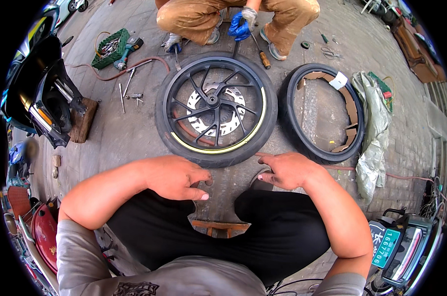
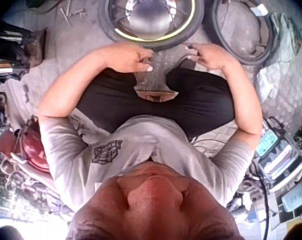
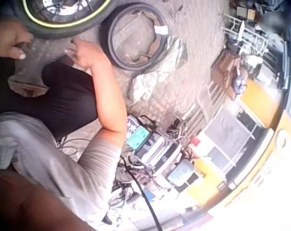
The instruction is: The person uses tire levers to pry the edge of a tire away from a motorcycle wheel rim, working around the circumference of the wheel. They then use a tool to press on the valve stem and begin pulling the tire off the rim by hand.
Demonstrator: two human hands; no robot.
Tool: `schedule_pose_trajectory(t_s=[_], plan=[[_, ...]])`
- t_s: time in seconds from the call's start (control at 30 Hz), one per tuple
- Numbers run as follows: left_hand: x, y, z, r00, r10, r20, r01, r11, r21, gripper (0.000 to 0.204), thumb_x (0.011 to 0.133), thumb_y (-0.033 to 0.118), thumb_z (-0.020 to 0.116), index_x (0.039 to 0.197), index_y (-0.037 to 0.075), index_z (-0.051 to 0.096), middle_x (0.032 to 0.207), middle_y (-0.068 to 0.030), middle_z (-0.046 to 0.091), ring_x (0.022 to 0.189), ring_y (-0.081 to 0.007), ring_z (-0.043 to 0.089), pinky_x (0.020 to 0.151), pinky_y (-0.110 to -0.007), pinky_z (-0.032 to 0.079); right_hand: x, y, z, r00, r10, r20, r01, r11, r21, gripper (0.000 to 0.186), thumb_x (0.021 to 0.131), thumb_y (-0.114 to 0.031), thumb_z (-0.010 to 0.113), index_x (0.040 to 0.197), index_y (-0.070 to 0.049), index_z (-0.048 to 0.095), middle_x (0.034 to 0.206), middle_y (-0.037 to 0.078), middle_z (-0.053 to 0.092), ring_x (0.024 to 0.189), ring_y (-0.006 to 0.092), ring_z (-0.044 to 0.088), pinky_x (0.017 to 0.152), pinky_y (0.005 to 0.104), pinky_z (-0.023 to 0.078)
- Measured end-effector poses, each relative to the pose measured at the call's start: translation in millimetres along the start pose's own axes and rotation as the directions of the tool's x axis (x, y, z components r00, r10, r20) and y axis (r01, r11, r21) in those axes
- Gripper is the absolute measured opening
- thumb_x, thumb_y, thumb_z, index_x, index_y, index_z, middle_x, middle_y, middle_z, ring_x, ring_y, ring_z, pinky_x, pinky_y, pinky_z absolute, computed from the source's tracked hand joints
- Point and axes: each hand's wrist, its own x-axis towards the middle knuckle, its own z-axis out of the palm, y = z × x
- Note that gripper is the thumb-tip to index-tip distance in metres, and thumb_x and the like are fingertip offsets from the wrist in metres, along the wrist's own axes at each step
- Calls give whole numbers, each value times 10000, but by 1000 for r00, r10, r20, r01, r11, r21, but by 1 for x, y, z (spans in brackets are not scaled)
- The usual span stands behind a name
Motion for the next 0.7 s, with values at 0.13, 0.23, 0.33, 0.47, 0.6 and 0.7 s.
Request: schedule_pose_trajectory(t_s=[0.13,0.23,0.33,0.47,0.6,0.7], plan=[[3,2,3,998,-27,56,26,1000,12,531,1083,527,656,1340,63,670,1086,-209,761,1064,-419,734,913,-505,575,-2,-1,7,998,51,47,-49,998,-51,642,1091,-507,635,1521,-34,583,1247,258,766,1180,482,708,1018,557,555],[2,4,-1,993,-77,87,79,997,-15,530,1088,539,645,1348,79,668,1094,-205,760,1076,-400,739,932,-487,573,-4,-3,8,997,70,42,-67,995,-71,647,1088,-505,633,1528,-33,581,1245,261,767,1191,482,706,1025,562,553],[-1,3,-11,987,-136,90,146,983,-113,543,1102,564,624,1382,101,673,1108,-170,779,1059,-346,748,944,-448,571,-1,8,9,995,98,35,-94,989,-111,618,1086,-504,639,1497,-44,601,1176,253,782,1142,484,719,991,570,557],[-9,-5,-7,982,-191,6,190,976,-109,569,1108,589,601,1397,103,671,1103,-162,780,1066,-327,745,957,-445,565,3,13,13,989,145,4,-141,967,-214,550,1071,-487,665,1393,-41,652,1132,246,785,1120,471,731,977,562,565],[-7,0,-4,961,-256,106,262,964,-51,600,1106,614,581,1406,103,671,1173,-187,776,1140,-351,732,999,-452,552,17,7,10,983,161,-91,-183,913,-365,507,1062,-474,681,1333,-46,676,1147,231,787,1136,446,738,983,557,572],[-5,-4,2,959,-262,109,266,963,-27,614,1100,622,582,1415,102,673,1205,-201,774,1172,-365,724,1014,-456,546,30,5,12,976,66,-208,-127,947,-294,500,1064,-459,678,1358,-55,663,1170,221,785,1162,437,734,988,556,574]])
